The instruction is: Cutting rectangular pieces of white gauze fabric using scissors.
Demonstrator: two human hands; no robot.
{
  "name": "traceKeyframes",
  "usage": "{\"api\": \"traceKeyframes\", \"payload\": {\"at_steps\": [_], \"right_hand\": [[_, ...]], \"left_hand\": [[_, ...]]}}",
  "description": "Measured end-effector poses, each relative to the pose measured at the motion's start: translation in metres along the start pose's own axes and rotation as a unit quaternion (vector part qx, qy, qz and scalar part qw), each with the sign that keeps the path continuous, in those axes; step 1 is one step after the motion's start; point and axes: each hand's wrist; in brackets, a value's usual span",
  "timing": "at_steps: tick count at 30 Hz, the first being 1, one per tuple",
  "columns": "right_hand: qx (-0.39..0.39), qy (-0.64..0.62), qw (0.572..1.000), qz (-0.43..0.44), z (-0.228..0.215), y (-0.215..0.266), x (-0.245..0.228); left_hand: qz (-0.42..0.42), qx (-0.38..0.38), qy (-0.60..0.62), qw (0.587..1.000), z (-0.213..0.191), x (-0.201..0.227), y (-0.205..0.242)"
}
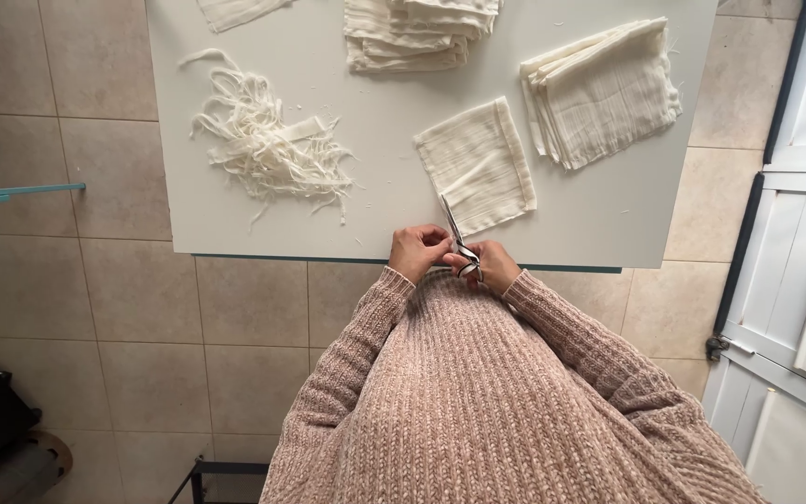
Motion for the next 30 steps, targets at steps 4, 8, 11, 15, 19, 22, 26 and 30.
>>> {"api": "traceKeyframes", "payload": {"at_steps": [4, 8, 11, 15, 19, 22, 26, 30], "right_hand": [[0.014, -0.011, 1.000, 0.000, 0.002, 0.005, -0.008], [0.012, 0.002, 1.000, -0.010, -0.002, -0.001, -0.006], [-0.002, 0.032, 0.999, -0.020, -0.003, -0.009, -0.006], [0.010, -0.004, 1.000, -0.013, -0.001, -0.005, -0.019], [-0.006, 0.097, 0.995, 0.011, -0.011, -0.018, -0.002], [-0.006, 0.113, 0.993, 0.025, -0.011, -0.023, -0.006], [0.000, 0.125, 0.992, 0.014, -0.010, -0.017, -0.019], [-0.007, 0.074, 0.997, 0.011, -0.008, -0.013, -0.037]], "left_hand": [[-0.005, -0.005, 0.013, 1.000, -0.001, -0.004, 0.000], [0.005, -0.005, 0.014, 1.000, -0.002, -0.009, -0.006], [0.006, -0.012, 0.042, 0.999, -0.003, -0.013, -0.004], [0.003, -0.022, 0.092, 0.996, -0.006, -0.006, -0.002], [0.000, -0.038, 0.134, 0.990, -0.004, -0.014, -0.001], [0.000, -0.049, 0.132, 0.990, -0.002, -0.001, 0.004], [-0.004, -0.059, 0.169, 0.984, -0.006, -0.004, 0.003], [0.002, -0.052, 0.094, 0.994, -0.003, -0.015, -0.004]]}}
Point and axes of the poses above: each hand's wrist, its own y-axis away from the middle knuckle, its own z-axis out of the palm, x = y × z, and after that the axes turned 8 degrees about -x, right-handed
